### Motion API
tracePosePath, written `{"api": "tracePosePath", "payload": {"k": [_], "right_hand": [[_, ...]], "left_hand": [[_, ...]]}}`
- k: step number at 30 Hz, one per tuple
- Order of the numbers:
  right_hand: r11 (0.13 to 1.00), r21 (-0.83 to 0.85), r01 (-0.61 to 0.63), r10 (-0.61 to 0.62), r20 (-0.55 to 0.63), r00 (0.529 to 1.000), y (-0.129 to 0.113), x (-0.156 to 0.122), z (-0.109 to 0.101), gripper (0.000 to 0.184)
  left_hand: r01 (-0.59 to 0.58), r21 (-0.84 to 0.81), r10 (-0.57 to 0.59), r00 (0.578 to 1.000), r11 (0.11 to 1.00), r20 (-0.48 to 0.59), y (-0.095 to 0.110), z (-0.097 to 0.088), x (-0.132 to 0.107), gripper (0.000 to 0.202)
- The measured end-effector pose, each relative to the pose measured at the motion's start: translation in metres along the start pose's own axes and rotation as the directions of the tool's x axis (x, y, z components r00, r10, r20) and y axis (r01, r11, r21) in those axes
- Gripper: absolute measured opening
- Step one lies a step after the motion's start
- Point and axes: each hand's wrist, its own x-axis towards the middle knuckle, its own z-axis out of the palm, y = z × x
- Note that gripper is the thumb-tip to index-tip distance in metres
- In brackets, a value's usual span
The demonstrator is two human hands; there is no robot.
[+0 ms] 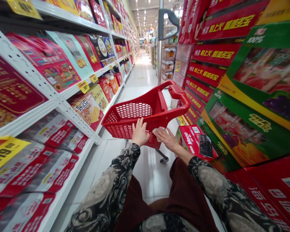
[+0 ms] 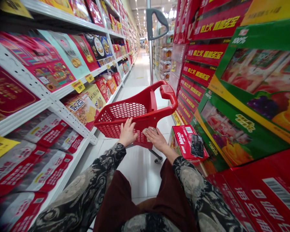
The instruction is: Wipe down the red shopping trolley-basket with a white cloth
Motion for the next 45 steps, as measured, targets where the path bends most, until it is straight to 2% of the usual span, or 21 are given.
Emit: {"api": "tracePosePath", "payload": {"k": [2,4,6,8,11,14,19,22,25,27,29,30,33,37,39,41,42,43,45], "right_hand": [[1.0,0.004,0.015,-0.015,0.061,0.998,-0.006,-0.008,0.005,0.044],[0.999,-0.01,0.033,-0.032,0.038,0.999,-0.006,-0.007,0.0,0.043],[0.999,-0.035,0.001,-0.004,-0.076,0.997,-0.001,0.003,-0.015,0.042],[0.995,-0.046,-0.091,0.08,-0.203,0.976,0.009,0.017,-0.032,0.041],[0.982,-0.046,-0.184,0.165,-0.279,0.946,0.02,0.034,-0.048,0.04],[0.991,-0.046,-0.125,0.111,-0.228,0.967,0.019,0.032,-0.038,0.04],[0.999,0.007,-0.032,0.032,0.025,0.999,-0.003,-0.001,0.0,0.045],[1.0,0.016,-0.006,0.005,0.075,0.997,-0.008,-0.007,0.0,0.045],[0.998,-0.025,-0.057,0.054,-0.1,0.994,0.001,0.01,-0.024,0.042],[0.986,-0.058,-0.153,0.134,-0.253,0.958,0.013,0.028,-0.045,0.041],[0.973,-0.069,-0.219,0.185,-0.333,0.925,0.024,0.042,-0.059,0.04],[0.971,-0.073,-0.226,0.189,-0.337,0.922,0.027,0.046,-0.062,0.04],[0.981,-0.086,-0.174,0.145,-0.277,0.95,0.028,0.041,-0.051,0.04],[0.996,-0.064,-0.058,0.049,-0.127,0.991,0.008,0.016,-0.02,0.042],[0.999,-0.039,0.007,-0.009,-0.053,0.999,-0.002,0.01,-0.015,0.042],[0.999,-0.029,0.018,-0.02,-0.059,0.998,-0.003,0.014,-0.026,0.042],[0.999,-0.035,-0.012,0.009,-0.101,0.995,0.0,0.02,-0.037,0.041],[0.997,-0.048,-0.064,0.055,-0.163,0.985,0.007,0.027,-0.051,0.041],[0.972,-0.075,-0.223,0.19,-0.307,0.932,0.027,0.044,-0.084,0.041]], "left_hand": [[0.001,-0.004,-0.001,1.0,1.0,0.016,0.0,-0.002,0.0,0.05],[-0.003,-0.008,0.003,1.0,1.0,0.024,0.0,-0.002,-0.001,0.049],[-0.01,-0.012,0.011,1.0,1.0,0.019,0.0,0.0,-0.002,0.047],[-0.011,-0.013,0.011,1.0,1.0,0.009,0.0,0.003,-0.002,0.045],[-0.005,-0.014,0.005,1.0,1.0,-0.001,0.0,0.007,-0.002,0.045],[-0.005,-0.013,0.005,1.0,1.0,0.009,0.0,0.006,-0.002,0.045],[-0.009,-0.005,0.009,1.0,1.0,0.027,0.001,0.0,-0.003,0.045],[-0.011,-0.011,0.012,1.0,1.0,0.029,0.001,-0.001,-0.003,0.045],[-0.014,-0.015,0.015,0.999,1.0,0.03,0.0,0.001,-0.003,0.044],[-0.011,-0.018,0.011,0.999,1.0,0.03,0.0,0.002,-0.003,0.043],[-0.005,-0.021,0.006,1.0,1.0,0.027,0.0,0.002,-0.003,0.043],[-0.004,-0.022,0.004,1.0,1.0,0.026,0.001,0.002,-0.003,0.043],[-0.004,-0.023,0.005,1.0,1.0,0.027,0.001,0.002,-0.003,0.043],[0.002,-0.021,-0.001,0.999,1.0,0.035,0.001,0.0,-0.003,0.042],[-0.003,-0.018,0.004,0.999,1.0,0.033,0.001,-0.001,-0.004,0.042],[-0.011,-0.023,0.012,0.999,1.0,0.03,0.0,-0.002,-0.003,0.046],[-0.013,-0.032,0.014,1.0,0.999,0.027,-0.001,-0.002,-0.003,0.049],[-0.012,-0.043,0.013,1.0,0.999,0.022,-0.003,-0.002,-0.002,0.054],[0.01,-0.064,-0.011,1.0,0.998,-0.007,-0.007,-0.002,0.001,0.062]]}}
